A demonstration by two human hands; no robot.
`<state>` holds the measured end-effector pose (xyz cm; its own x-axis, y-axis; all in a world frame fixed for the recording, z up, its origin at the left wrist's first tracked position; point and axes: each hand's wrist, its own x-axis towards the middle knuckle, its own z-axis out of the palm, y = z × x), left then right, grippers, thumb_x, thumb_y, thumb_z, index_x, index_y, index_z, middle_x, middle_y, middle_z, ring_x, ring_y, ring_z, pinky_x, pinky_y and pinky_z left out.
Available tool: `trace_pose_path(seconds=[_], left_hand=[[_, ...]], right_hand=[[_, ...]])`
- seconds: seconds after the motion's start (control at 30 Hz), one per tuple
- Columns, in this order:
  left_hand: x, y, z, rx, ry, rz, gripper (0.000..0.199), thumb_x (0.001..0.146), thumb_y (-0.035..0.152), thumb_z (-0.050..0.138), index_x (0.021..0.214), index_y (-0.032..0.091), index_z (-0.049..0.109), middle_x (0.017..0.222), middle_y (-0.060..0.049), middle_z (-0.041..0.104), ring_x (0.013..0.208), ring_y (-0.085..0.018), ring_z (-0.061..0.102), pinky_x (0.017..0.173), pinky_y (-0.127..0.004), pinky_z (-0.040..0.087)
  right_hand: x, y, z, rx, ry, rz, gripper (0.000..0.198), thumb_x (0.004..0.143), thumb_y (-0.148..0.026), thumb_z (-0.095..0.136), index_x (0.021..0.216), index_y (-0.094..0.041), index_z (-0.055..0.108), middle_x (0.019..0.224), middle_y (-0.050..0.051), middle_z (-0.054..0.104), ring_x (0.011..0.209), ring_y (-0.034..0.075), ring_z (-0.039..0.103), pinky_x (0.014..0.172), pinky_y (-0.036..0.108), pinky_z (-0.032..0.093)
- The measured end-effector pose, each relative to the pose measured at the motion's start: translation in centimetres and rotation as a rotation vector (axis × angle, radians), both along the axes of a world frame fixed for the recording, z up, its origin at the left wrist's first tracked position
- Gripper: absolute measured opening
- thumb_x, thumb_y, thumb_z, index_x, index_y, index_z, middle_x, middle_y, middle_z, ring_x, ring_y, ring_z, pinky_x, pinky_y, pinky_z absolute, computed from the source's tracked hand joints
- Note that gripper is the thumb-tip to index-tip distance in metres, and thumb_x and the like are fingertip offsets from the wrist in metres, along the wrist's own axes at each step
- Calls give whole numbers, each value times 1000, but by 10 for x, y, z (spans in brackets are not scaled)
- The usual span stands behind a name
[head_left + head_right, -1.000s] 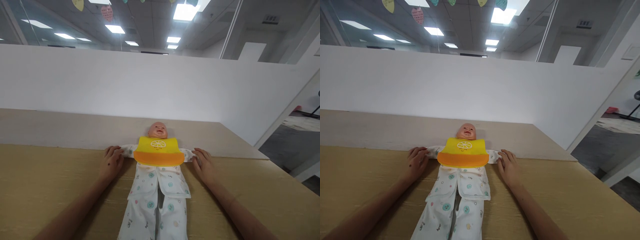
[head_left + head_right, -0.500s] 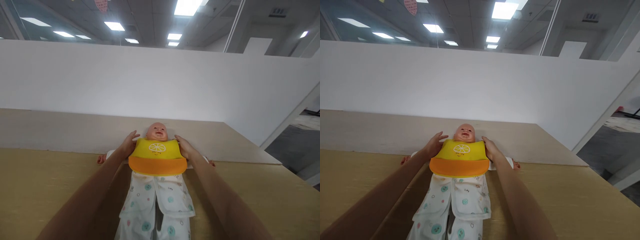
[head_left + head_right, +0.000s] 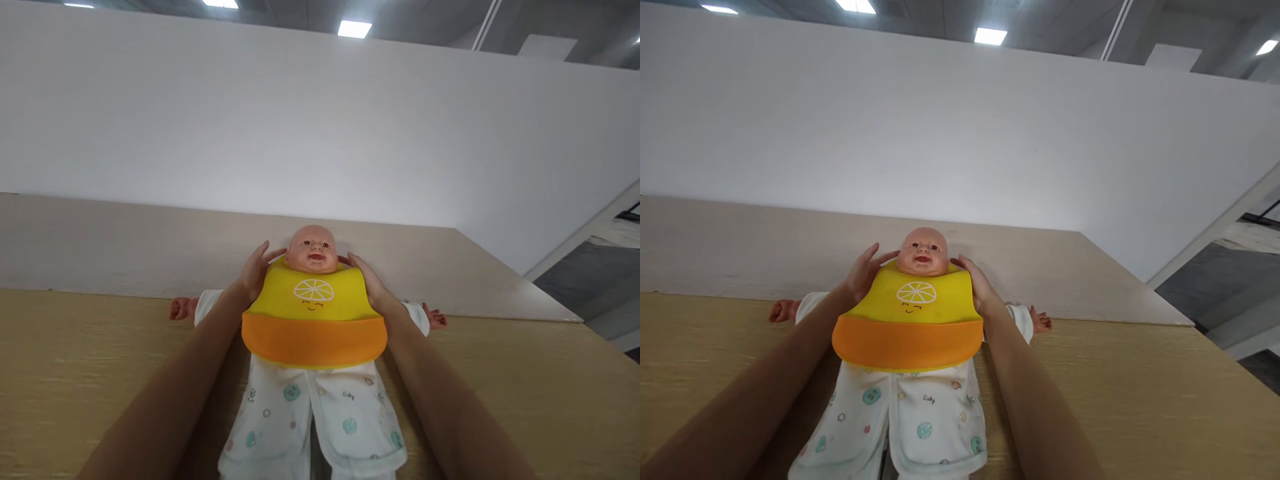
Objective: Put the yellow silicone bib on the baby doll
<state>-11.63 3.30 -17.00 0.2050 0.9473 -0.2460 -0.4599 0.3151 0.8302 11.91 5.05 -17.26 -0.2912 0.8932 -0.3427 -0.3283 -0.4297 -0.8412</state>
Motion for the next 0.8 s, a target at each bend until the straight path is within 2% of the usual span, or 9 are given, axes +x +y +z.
trace_pose_path(seconds=[0.1,0.2,0.3,0.37,0.47,0.63,0.8], left_hand=[[1,-11,1,41,-39,11,64,81,57,43,129,15,44,102,-13,67,81,-30,67,74,-45,51],[3,-26,2,80,-89,1,63,82,54,42,130,15,45,104,-12,67,87,-31,66,80,-47,50],[8,-45,4,108,-133,-8,58,82,50,45,128,15,49,103,-11,69,92,-31,65,83,-46,49],[11,-59,6,113,-166,-1,54,81,46,46,125,15,53,101,-9,69,96,-31,64,85,-45,48],[15,-82,8,107,-214,33,48,80,39,48,121,15,55,104,-8,69,102,-30,61,88,-42,47],[21,-126,4,99,-254,81,52,77,32,49,128,20,47,114,-4,65,108,-26,58,92,-40,46],[25,-179,-3,68,-245,-34,38,77,34,50,112,23,60,111,-3,67,108,-28,59,91,-42,47]], right_hand=[[-3,-13,5,39,21,-58,34,83,-40,46,111,-23,55,83,0,68,69,17,64,68,30,50],[-5,-32,12,115,13,-103,27,84,-38,44,101,-24,60,96,0,69,90,17,63,80,30,49],[-6,-54,17,201,-85,-143,26,83,-36,43,93,-25,64,104,-1,68,111,18,55,92,32,45],[-5,-67,18,256,-150,-155,27,82,-38,43,93,-26,64,108,-1,66,118,19,50,96,33,44],[-4,-85,13,312,-172,-130,30,79,-42,45,94,-25,64,109,0,66,117,21,52,94,36,46],[4,-117,-8,385,-105,-63,35,79,-43,44,99,-23,64,111,3,66,104,21,60,88,36,50],[18,-164,-25,415,-107,78,42,85,-44,36,111,-22,60,113,7,64,98,22,62,83,37,52]])
